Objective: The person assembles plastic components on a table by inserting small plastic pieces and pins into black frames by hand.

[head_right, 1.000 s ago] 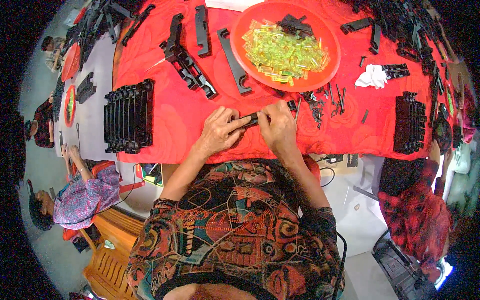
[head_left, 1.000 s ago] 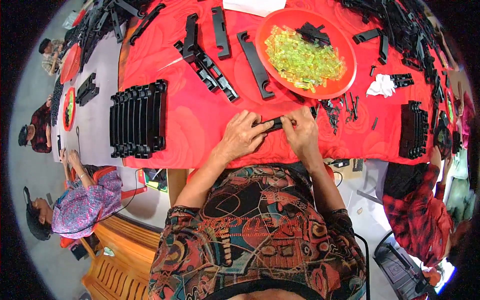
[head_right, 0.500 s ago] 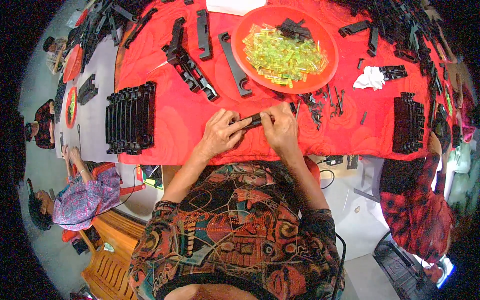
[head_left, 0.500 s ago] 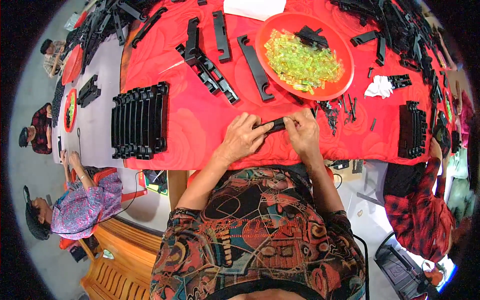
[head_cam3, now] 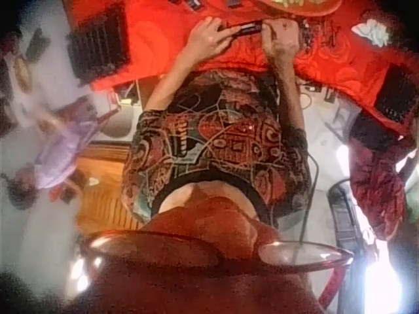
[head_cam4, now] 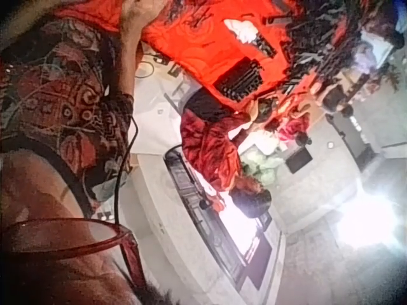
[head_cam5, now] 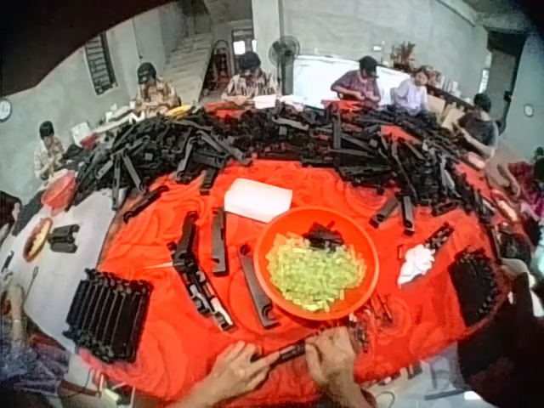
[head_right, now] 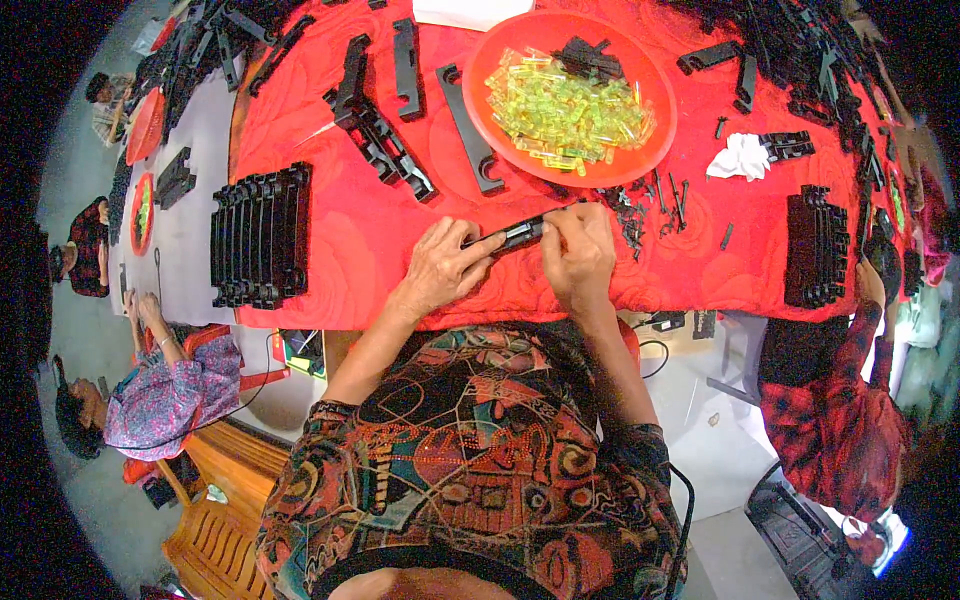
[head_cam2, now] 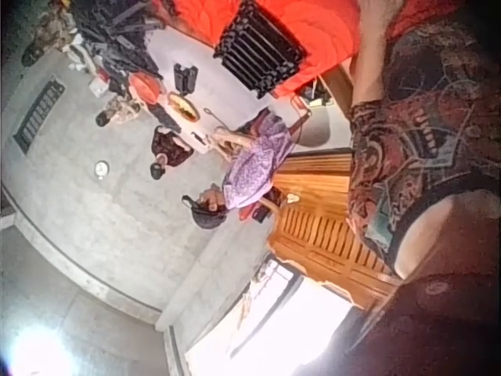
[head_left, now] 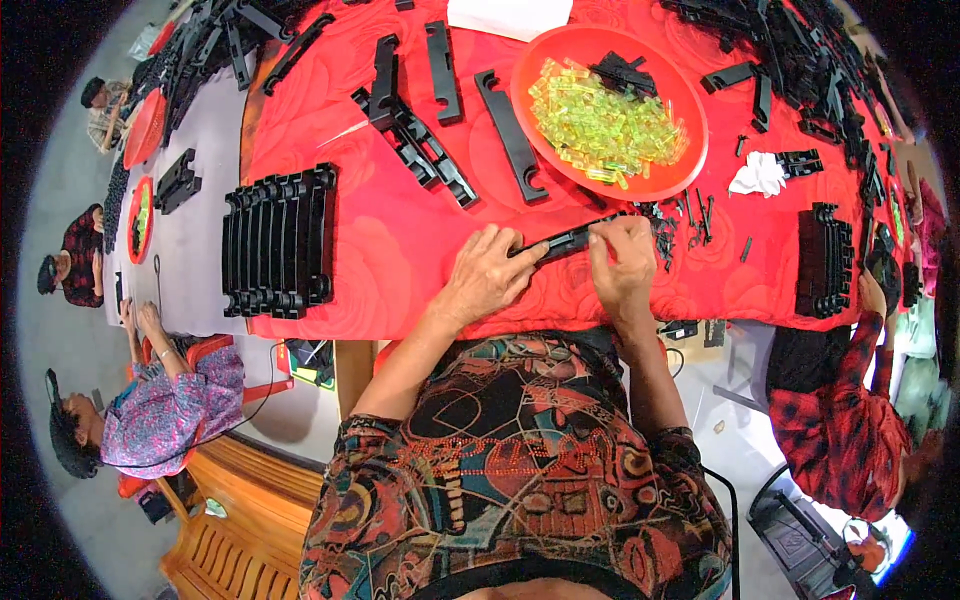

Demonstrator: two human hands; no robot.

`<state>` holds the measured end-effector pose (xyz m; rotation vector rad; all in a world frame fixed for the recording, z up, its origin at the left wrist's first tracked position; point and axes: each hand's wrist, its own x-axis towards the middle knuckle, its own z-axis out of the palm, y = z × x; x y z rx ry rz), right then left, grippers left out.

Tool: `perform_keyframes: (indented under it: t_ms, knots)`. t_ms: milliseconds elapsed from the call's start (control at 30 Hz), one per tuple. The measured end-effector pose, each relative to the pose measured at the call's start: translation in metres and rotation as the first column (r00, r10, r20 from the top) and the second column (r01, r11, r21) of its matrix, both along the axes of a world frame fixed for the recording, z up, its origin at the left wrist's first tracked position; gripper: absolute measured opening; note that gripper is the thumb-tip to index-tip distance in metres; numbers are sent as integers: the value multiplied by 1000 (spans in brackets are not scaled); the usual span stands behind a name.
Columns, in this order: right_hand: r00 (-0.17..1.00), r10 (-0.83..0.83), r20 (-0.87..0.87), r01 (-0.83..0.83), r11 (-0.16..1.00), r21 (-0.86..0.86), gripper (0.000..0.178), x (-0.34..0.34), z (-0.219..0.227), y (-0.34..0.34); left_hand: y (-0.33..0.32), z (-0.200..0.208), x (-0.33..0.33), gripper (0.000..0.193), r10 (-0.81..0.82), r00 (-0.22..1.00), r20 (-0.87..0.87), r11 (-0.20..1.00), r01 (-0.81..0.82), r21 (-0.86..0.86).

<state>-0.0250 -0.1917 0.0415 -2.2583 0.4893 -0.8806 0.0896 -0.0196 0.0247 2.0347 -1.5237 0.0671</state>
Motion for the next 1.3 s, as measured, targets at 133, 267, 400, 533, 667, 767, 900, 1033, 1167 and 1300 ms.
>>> perform_keyframes:
  t_ms: [133, 267, 400, 533, 667, 767, 900, 1033, 1167, 1300]
  knots:
    - [984, 108, -141, -142, 955, -260, 15, 0, -1, 4, -2, 3, 0, 36, 1, 1000, 14, 1000, -1, 22]
    - [961, 104, -256, -194, 912, -360, 22, -2, -1, 9, -2, 4, -2, 39, -1, 1000, 20, 997, -1, 78]
    - [960, 91, -263, -191, 904, -382, 24, -1, 0, 11, -4, 8, -10, 42, 30, 993, 115, 971, -57, 234]
    - [959, 129, -253, -201, 937, -284, 21, -1, -3, 6, -11, 10, -11, 43, 29, 996, 83, 961, -50, 273]
    - [988, 142, 58, -142, 990, -2, 18, -4, -15, -5, -13, 14, -14, 44, 36, 997, 74, 954, -57, 296]
    - [994, -107, 32, 97, 968, 232, 16, -15, -2, -10, -15, 16, -17, 43, 70, 996, 51, 946, -82, 313]
    - [974, -174, -144, 215, 911, 353, 11, -25, -6, -19, -17, 14, -16, 43, 69, 997, 37, 968, -75, 238]
    - [945, -200, -258, 274, 916, 294, 10, -30, -19, -26, -16, 14, -13, 42, 56, 998, 20, 976, -59, 212]
    - [946, -175, -271, 241, 943, 231, 17, -27, -26, -29, -15, 10, -12, 39, 50, 998, -33, 981, -43, 188]
    - [859, -176, -481, 232, 971, 58, 23, -23, -22, -40, -16, 8, -12, 36, 50, 998, -29, 986, -45, 162]
